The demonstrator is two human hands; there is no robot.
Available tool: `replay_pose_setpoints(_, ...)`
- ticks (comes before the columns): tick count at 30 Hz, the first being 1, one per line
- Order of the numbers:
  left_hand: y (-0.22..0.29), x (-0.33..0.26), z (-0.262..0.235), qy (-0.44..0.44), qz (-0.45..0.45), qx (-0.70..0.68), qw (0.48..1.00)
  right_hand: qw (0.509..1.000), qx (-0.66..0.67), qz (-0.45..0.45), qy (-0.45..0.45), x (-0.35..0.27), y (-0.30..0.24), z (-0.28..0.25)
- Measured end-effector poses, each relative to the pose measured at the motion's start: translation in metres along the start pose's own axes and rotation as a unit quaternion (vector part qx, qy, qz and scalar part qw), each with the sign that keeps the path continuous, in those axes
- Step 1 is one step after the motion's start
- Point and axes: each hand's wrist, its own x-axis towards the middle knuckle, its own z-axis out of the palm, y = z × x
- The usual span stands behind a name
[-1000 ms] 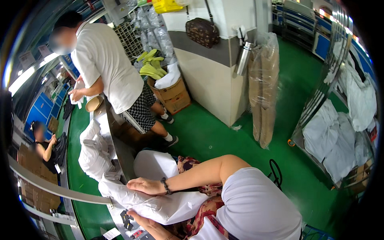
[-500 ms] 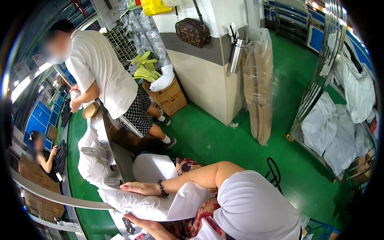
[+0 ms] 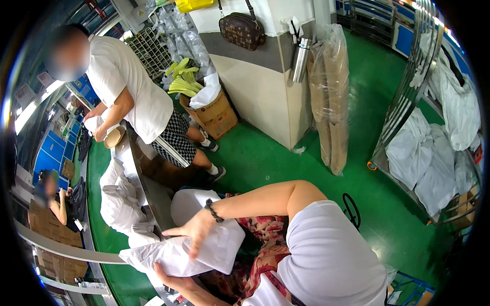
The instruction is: The person takes cardboard shoe inserts and wraps them in white protective paper before stacking the wrapped components on a table.
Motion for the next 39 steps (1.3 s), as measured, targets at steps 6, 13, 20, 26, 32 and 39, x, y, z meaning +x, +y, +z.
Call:
replay_pose_setpoints(6, 0.003, 0.002, 0.018, 0.044, 0.026, 0.017, 0.999, 0.989, -0.083, 0.039, 0.119, -0.016, -0.022, 0.022)
replay_pose_setpoints(13, 0.002, 0.006, 0.026, 0.107, 0.076, 0.015, 0.991, 0.955, -0.12, 0.005, 0.27, -0.011, -0.019, 0.033)
replay_pose_setpoints(20, -0.002, 0.013, 0.034, 0.063, 0.057, -0.009, 0.996, 0.808, -0.391, -0.141, 0.418, -0.009, -0.003, 0.03)
replay_pose_setpoints(26, -0.005, 0.023, 0.021, 0.055, 0.075, -0.015, 0.996, 0.902, -0.175, -0.074, 0.387, -0.001, -0.002, 0.039)
replay_pose_setpoints(32, -0.009, 0.024, 0.028, 0.035, 0.049, -0.032, 0.998, 0.925, -0.247, 0.029, 0.287, -0.015, -0.007, 0.031)
replay_pose_setpoints(39, -0.008, 0.022, 0.026, 0.068, 0.064, -0.062, 0.994, 0.843, -0.24, -0.038, 0.48, 0.016, 0.006, 0.052)
